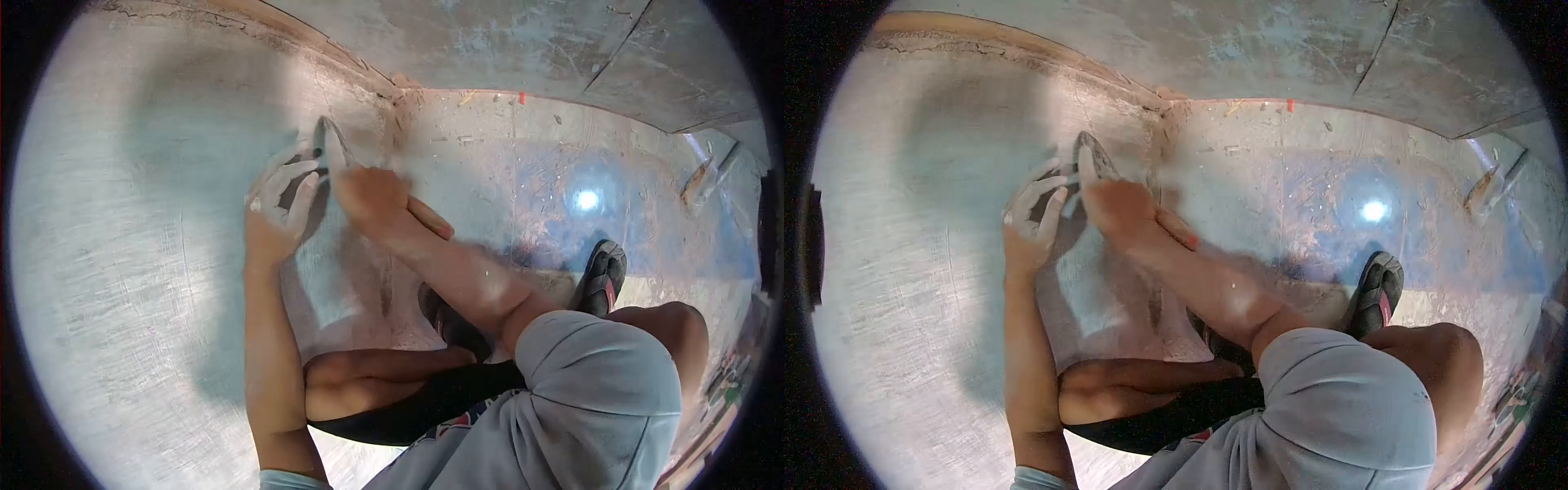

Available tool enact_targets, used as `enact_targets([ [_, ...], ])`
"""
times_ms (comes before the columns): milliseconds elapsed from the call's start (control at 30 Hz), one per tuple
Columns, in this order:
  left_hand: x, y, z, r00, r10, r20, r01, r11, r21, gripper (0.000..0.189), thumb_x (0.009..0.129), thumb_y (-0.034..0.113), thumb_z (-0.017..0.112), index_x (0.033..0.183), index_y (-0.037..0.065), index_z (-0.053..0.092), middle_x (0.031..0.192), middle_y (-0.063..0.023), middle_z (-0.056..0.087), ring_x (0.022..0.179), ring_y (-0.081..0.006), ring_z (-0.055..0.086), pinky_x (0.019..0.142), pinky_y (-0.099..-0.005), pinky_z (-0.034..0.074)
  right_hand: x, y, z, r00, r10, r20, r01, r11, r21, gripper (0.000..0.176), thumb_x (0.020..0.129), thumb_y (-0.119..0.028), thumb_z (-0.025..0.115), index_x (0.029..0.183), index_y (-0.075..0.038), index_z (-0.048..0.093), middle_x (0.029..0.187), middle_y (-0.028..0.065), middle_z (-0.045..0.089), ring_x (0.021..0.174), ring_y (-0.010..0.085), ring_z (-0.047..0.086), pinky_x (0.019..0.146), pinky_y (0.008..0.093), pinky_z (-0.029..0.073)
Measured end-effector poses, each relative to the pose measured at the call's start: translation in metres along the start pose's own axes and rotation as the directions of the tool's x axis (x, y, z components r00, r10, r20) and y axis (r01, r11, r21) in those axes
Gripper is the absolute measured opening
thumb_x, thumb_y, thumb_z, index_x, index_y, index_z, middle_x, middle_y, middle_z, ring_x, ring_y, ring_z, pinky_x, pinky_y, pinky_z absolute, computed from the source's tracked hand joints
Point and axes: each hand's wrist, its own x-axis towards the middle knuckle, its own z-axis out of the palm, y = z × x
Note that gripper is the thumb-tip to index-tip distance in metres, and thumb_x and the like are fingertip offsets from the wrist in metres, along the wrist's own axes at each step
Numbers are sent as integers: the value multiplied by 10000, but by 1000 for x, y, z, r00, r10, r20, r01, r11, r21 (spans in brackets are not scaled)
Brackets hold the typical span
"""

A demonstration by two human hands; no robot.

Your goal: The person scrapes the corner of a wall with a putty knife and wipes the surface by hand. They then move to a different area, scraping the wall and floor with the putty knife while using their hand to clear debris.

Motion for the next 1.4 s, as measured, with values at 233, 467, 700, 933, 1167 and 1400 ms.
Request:
enact_targets([
  [233,0,-3,0,1000,8,2,-8,1000,-23,154,909,122,673,1032,39,716,1179,-156,700,1106,-325,672,961,-390,506,-2,32,33,990,84,111,-84,996,-6,226,882,-159,523,972,-33,688,961,160,718,870,366,711,709,498,579],
  [467,-1,-1,1,999,35,8,-35,998,54,175,929,143,651,1051,36,716,1173,-155,698,1071,-333,675,932,-387,515,2,64,52,970,188,152,-198,979,53,203,842,-184,579,946,-42,682,904,165,706,834,383,701,708,506,566],
  [700,0,-2,0,1000,-6,-4,6,999,-48,162,924,139,661,1039,40,718,1162,-149,704,1093,-328,675,950,-385,513,-11,32,44,983,176,58,-179,982,59,204,853,-192,578,873,-25,693,880,183,700,818,366,707,668,499,567],
  [933,-3,-4,2,1000,-13,29,14,999,-37,148,931,122,669,1046,45,721,1199,-153,702,1136,-299,664,972,-383,499,-17,22,30,996,91,25,-90,996,-25,277,864,-177,565,1081,-24,647,841,189,682,805,357,695,651,495,564],
  [1167,2,-3,5,1000,-5,14,6,1000,-22,159,912,134,682,1031,35,721,1163,-155,709,1110,-317,674,945,-388,519,-16,16,28,996,29,-85,-27,999,23,335,865,-174,549,1157,-24,615,845,186,695,765,380,693,667,509,549],
  [1400,-1,-6,1,1000,20,10,-20,1000,-18,153,924,126,678,1033,27,717,1178,-150,710,1100,-306,676,952,-373,505,1,47,34,999,12,37,-13,1000,25,192,880,-170,566,988,-52,672,878,171,707,810,372,708,678,513,564],
])
